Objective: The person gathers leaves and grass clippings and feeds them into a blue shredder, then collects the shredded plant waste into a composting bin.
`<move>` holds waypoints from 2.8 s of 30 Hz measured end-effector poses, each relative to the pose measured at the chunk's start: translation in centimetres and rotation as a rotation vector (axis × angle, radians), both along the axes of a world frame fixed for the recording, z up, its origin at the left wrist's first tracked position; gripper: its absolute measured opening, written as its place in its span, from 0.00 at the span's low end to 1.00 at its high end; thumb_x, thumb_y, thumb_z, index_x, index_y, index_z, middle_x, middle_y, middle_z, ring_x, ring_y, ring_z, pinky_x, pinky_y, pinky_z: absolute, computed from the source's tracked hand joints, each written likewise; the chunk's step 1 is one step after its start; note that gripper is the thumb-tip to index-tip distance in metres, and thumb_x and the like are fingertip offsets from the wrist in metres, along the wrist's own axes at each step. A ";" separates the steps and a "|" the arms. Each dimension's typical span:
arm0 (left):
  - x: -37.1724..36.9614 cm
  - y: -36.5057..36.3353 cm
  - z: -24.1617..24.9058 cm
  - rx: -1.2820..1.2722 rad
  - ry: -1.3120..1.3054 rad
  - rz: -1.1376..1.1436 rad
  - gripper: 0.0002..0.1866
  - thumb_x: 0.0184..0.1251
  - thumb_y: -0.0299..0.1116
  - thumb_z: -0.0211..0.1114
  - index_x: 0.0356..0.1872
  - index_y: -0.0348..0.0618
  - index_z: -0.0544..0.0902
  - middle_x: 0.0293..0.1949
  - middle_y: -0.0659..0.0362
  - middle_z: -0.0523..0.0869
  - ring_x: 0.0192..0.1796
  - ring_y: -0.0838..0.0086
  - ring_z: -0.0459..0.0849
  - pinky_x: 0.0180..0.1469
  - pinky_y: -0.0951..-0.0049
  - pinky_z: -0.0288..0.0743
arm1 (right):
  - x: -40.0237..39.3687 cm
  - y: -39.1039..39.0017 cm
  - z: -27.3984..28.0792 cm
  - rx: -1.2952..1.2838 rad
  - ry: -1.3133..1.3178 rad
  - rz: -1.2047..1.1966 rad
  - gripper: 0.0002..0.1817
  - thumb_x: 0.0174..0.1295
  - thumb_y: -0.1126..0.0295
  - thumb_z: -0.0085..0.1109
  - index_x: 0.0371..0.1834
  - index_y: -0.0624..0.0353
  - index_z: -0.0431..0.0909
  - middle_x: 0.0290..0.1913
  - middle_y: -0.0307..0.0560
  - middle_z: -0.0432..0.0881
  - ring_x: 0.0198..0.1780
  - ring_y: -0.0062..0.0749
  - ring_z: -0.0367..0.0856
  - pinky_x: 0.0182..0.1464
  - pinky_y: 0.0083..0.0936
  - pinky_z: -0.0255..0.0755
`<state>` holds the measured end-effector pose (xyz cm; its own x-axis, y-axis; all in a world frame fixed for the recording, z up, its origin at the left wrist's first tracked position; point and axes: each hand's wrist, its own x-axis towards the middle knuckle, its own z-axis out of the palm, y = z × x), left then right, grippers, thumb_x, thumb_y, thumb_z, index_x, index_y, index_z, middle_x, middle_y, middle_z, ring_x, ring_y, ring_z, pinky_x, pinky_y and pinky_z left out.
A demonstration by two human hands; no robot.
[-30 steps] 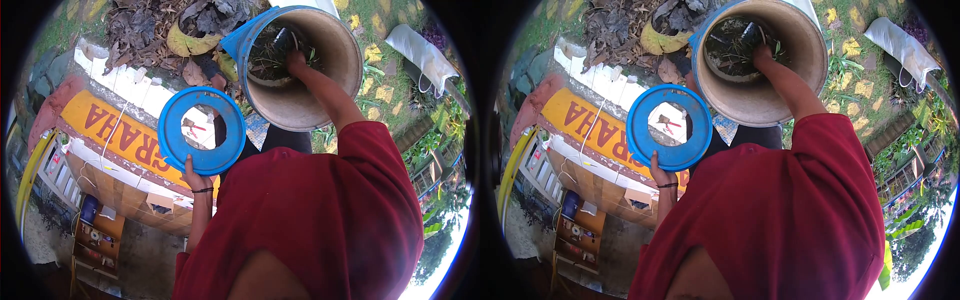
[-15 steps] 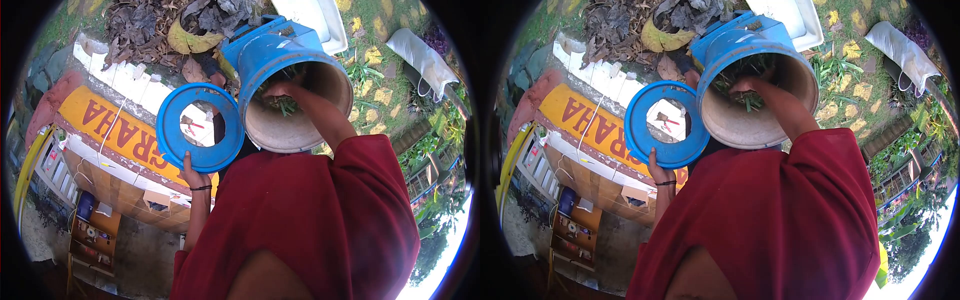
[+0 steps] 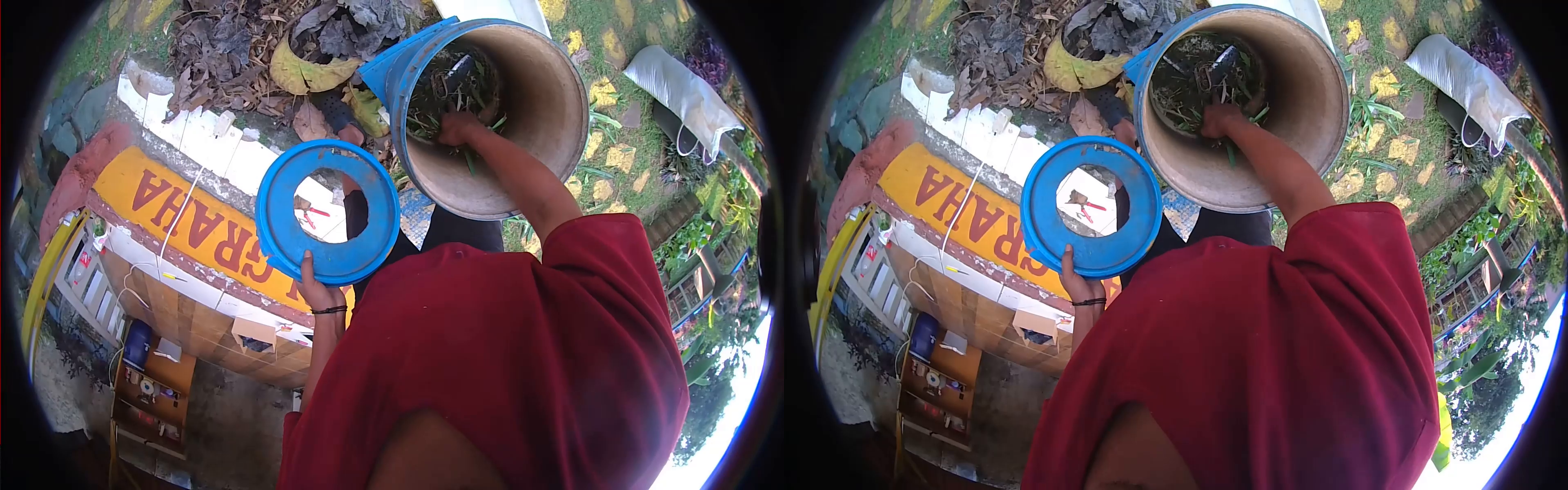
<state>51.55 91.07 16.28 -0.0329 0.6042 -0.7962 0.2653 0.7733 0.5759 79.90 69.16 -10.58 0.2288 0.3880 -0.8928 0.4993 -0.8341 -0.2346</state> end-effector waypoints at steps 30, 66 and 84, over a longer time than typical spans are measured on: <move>0.9 2.8 6.6 0.127 -0.116 0.030 0.27 0.68 0.39 0.62 0.63 0.34 0.70 0.61 0.49 0.76 0.61 0.58 0.76 0.65 0.55 0.70 | 3.0 -4.5 21.0 0.185 1.280 -1.586 0.14 0.62 0.60 0.64 0.42 0.58 0.83 0.35 0.44 0.87 0.29 0.29 0.86 0.32 0.27 0.84; 15.7 -6.6 7.0 -0.277 -0.576 -0.416 0.28 0.72 0.43 0.59 0.67 0.40 0.66 0.62 0.49 0.75 0.62 0.54 0.75 0.67 0.48 0.68 | 1.3 -36.3 31.4 1.306 0.272 -2.269 0.17 0.72 0.56 0.52 0.55 0.53 0.80 0.44 0.42 0.85 0.42 0.33 0.83 0.45 0.30 0.80; 19.9 -10.0 4.5 0.480 0.525 -1.745 0.42 0.69 0.67 0.44 0.60 0.32 0.75 0.54 0.39 0.82 0.59 0.44 0.78 0.63 0.53 0.67 | -0.1 -40.9 31.8 1.476 0.421 -1.989 0.25 0.75 0.56 0.47 0.67 0.61 0.69 0.55 0.44 0.80 0.51 0.29 0.80 0.55 0.30 0.77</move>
<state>71.48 81.04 20.74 0.6305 0.3625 -0.6863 0.6686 -0.7028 0.2430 79.77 28.21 21.19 0.8708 0.1627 -0.4640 -0.4547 0.6256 -0.6339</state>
